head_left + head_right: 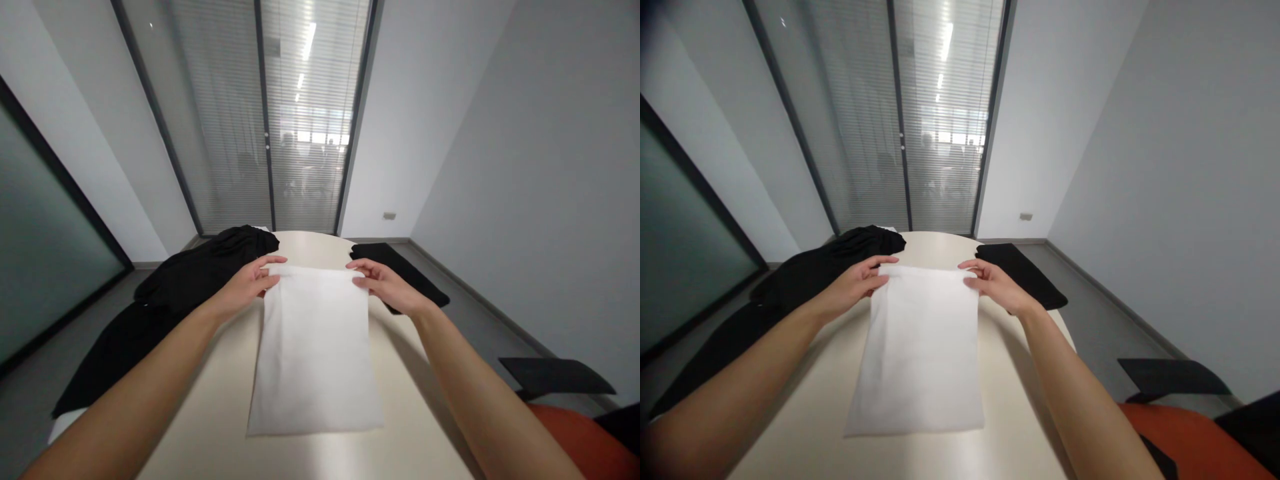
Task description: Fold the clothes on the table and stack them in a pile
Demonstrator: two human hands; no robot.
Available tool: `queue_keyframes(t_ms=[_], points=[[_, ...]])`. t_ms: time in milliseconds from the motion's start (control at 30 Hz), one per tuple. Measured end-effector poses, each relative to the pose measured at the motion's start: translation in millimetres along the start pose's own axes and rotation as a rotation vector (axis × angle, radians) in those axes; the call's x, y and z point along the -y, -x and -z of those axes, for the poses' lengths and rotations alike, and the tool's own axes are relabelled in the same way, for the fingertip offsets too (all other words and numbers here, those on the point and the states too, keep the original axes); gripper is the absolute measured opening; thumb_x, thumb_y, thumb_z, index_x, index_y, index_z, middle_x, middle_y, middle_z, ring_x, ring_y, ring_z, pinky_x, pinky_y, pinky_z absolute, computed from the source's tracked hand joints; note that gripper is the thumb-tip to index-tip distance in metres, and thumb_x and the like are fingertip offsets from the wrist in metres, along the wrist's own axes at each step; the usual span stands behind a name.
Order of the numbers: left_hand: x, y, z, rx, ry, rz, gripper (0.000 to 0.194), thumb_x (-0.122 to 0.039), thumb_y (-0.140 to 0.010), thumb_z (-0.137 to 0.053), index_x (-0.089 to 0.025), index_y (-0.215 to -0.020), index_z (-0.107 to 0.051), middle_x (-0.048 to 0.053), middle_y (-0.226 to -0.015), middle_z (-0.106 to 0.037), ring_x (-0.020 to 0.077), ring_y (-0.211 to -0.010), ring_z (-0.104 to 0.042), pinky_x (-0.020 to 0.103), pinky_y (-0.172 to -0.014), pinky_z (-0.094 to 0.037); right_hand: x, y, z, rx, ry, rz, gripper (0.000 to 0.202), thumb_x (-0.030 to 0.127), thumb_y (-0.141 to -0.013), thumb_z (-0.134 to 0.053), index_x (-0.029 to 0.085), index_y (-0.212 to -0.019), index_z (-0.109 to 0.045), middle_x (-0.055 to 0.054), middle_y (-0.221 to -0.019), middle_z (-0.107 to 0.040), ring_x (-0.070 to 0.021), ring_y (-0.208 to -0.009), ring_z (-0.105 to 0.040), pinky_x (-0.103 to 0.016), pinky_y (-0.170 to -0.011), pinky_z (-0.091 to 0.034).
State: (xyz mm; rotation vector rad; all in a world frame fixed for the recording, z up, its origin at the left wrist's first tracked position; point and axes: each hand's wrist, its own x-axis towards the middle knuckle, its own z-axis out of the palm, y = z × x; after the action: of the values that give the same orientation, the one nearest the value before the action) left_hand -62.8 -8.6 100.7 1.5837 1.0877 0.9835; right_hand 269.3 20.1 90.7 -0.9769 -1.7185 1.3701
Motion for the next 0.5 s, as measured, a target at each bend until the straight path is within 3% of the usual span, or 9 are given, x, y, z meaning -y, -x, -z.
queue_keyframes(t_ms=[100,200,300,367,500], points=[[15.0,-27.9,-0.7,-0.105,0.05,-0.002,0.06,-0.04,-0.079,-0.069,-0.017,-0.132,-0.054,0.003,-0.087,-0.067,0.015,-0.07,-0.062,0.024,-0.061,-0.046,-11.5,-26.6,7.1,-0.137,-0.037,0.018,0.048,0.036,-0.079,-0.074,0.025,-0.123,-0.058,0.001,-0.091,-0.06,-0.0119,-0.075,-0.055,-0.022,-0.062,-0.042],[46.3,-50.9,-7.5,-0.283,-0.011,0.069,0.057,-0.033,-0.08,-0.066,-0.016,-0.133,-0.053,0.007,-0.094,-0.071,0.0179,-0.075,-0.067,0.029,-0.068,-0.052,-33.8,-49.1,4.7,-0.244,0.02,-0.067,0.053,0.033,-0.078,-0.073,0.025,-0.128,-0.057,0.0,-0.088,-0.06,-0.0134,-0.076,-0.057,-0.023,-0.063,-0.044],[79.0,-59.2,-16.7,-0.295,-0.041,0.096,0.061,-0.02,-0.076,-0.068,-0.013,-0.134,-0.051,0.011,-0.098,-0.072,0.0208,-0.08,-0.069,0.033,-0.075,-0.054,-61.0,-60.8,-1.6,-0.259,0.094,-0.203,0.051,0.026,-0.075,-0.075,0.022,-0.124,-0.059,0.0,-0.083,-0.06,-0.0125,-0.067,-0.054,-0.023,-0.058,-0.042],[92.2,-59.0,-20.4,-0.293,-0.051,0.076,0.06,-0.014,-0.074,-0.067,-0.014,-0.132,-0.053,0.012,-0.101,-0.072,0.0213,-0.084,-0.07,0.034,-0.079,-0.054,-75.7,-64.1,-3.3,-0.276,0.11,-0.211,0.051,0.022,-0.072,-0.075,0.02,-0.121,-0.06,0.0,-0.08,-0.059,-0.0119,-0.063,-0.052,-0.024,-0.055,-0.041],[91.9,-64.3,-17.6,-0.302,-0.065,-0.007,0.054,-0.011,-0.076,-0.062,-0.014,-0.13,-0.056,0.012,-0.106,-0.071,0.0205,-0.088,-0.07,0.035,-0.084,-0.054,-84.9,-72.6,3.4,-0.285,0.122,-0.076,0.049,0.021,-0.07,-0.073,0.018,-0.117,-0.064,0.0,-0.079,-0.059,-0.0111,-0.061,-0.05,-0.023,-0.055,-0.04]])
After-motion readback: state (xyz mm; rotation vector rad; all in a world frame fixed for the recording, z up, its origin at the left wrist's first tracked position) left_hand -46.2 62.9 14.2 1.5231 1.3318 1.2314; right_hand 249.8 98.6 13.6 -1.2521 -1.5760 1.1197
